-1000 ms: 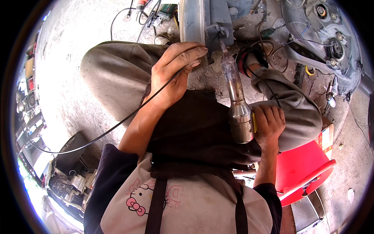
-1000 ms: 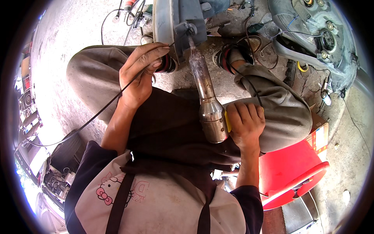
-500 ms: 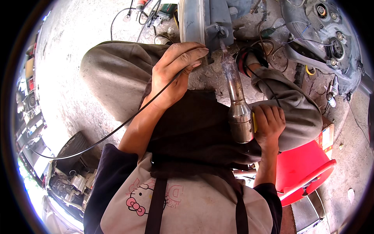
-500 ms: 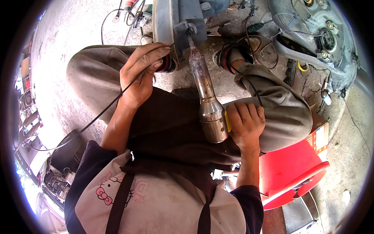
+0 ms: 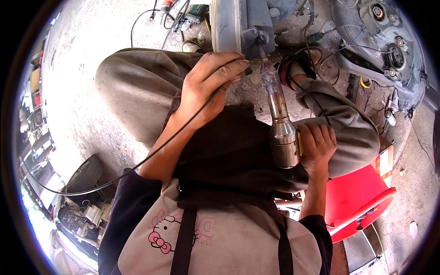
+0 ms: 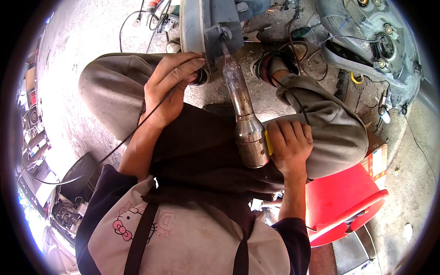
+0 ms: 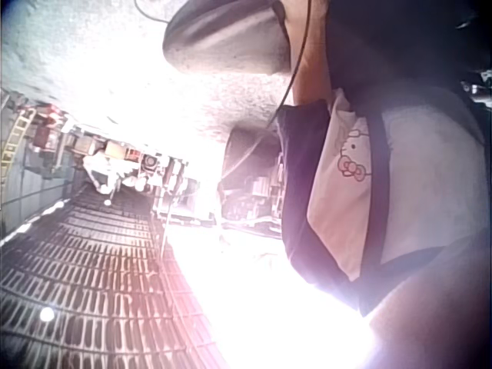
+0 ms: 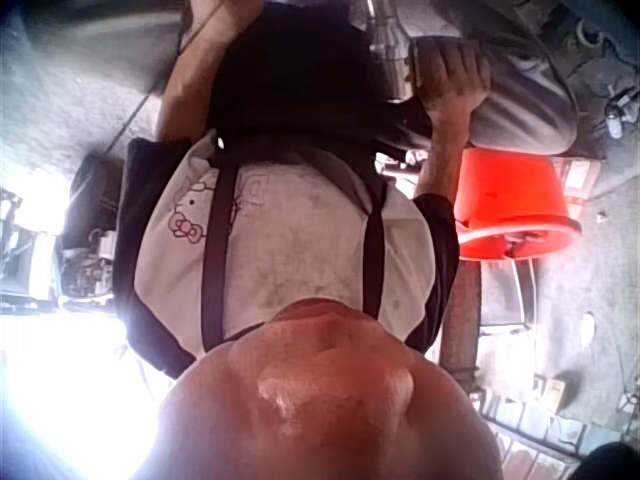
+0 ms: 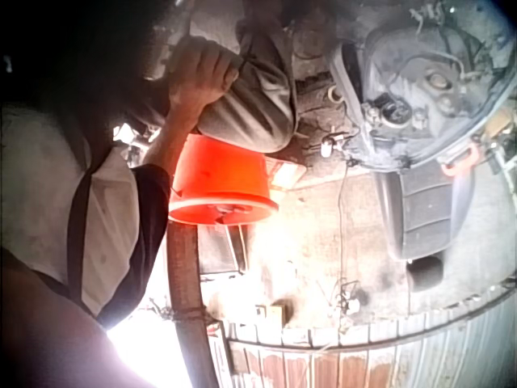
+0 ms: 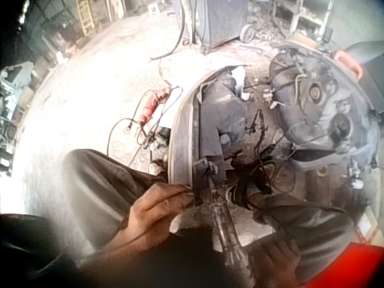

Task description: The person sits on the floor of a workshop and uses a yellow heat gun to apply heat to a black plastic car bumper. They repeatedly heat specific areas and use a metal rod to press and shape the softened plastic.

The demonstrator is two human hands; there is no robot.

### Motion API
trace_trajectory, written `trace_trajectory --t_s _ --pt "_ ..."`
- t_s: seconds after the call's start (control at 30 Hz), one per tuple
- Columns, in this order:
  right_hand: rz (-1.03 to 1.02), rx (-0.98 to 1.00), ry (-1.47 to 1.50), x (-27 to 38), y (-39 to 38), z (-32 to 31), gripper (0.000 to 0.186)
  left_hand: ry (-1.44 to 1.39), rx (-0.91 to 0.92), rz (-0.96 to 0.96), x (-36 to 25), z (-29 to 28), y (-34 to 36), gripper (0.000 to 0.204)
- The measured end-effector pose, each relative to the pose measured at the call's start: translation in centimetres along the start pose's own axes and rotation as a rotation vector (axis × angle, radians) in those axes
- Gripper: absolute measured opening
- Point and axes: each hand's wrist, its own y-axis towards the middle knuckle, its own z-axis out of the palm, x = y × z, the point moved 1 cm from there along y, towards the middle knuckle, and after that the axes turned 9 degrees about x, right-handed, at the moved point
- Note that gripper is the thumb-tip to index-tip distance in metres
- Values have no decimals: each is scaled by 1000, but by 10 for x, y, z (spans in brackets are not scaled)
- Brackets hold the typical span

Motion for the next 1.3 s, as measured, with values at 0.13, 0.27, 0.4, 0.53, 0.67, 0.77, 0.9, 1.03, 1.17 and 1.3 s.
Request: trace_trajectory --t_s 0.13,0.27,0.4,0.53,0.67,0.77,0.9,1.03,1.17,1.3 --pt "3 8 -1 -1 0 -3 25 74 58 40 -3 2 -1 35" --pt "10 9 5 -1 0 -4 25 99 90 53 -5 2 -4 42" --pt "4 -1 14 -1 0 -5 25 125 177 47 -10 0 -8 47" --pt "5 5 12 -1 -2 -5 25 117 238 44 -19 -5 -9 49" --pt "0 -2 12 -1 -2 -5 24 65 226 -23 -18 -8 -17 48" --pt "0 -4 13 -2 -3 -5 24 91 239 24 -16 -13 -15 48" --pt "6 -2 15 0 -2 -7 23 205 282 130 -12 -20 -10 45" --pt "6 4 20 -1 -1 -7 23 236 265 153 -14 -26 -3 38" --pt "10 3 18 -1 -1 -6 23 264 306 183 -16 -32 2 34" --pt "4 1 22 -1 -1 -5 25 287 386 204 -18 -39 8 33"
